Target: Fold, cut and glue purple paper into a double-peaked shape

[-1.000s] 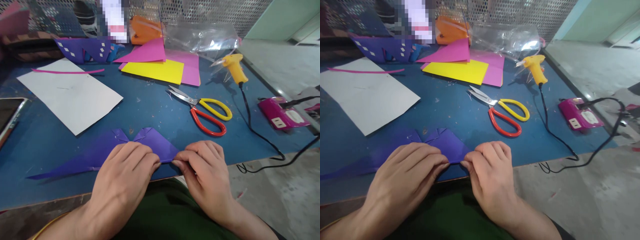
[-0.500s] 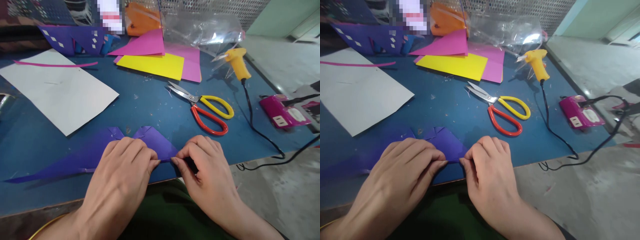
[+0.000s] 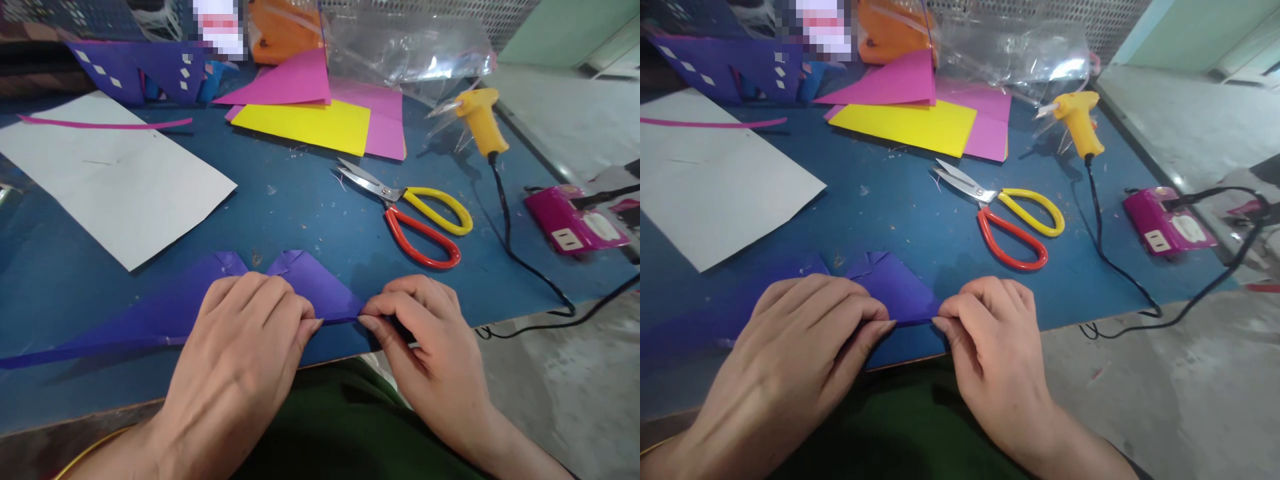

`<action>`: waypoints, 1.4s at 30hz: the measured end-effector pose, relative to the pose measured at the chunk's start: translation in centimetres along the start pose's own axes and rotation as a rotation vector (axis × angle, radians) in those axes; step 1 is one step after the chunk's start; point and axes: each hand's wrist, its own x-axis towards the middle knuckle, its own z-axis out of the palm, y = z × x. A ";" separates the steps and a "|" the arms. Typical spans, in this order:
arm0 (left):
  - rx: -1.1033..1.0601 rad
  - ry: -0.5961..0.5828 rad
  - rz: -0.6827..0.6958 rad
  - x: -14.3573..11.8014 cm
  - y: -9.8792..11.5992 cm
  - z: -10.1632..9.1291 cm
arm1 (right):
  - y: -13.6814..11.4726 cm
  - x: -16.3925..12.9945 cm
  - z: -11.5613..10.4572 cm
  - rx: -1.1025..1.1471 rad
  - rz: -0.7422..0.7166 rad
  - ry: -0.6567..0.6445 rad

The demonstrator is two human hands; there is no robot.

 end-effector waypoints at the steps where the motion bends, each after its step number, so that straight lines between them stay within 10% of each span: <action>1: -0.011 0.007 -0.003 0.0 0.0 0.0 | 0.1 -0.1 0.0 -0.004 0.001 0.004; 42: -0.079 -0.054 -0.071 1.2 0.3 0.0 | -0.4 0.4 0.2 0.018 0.115 -0.009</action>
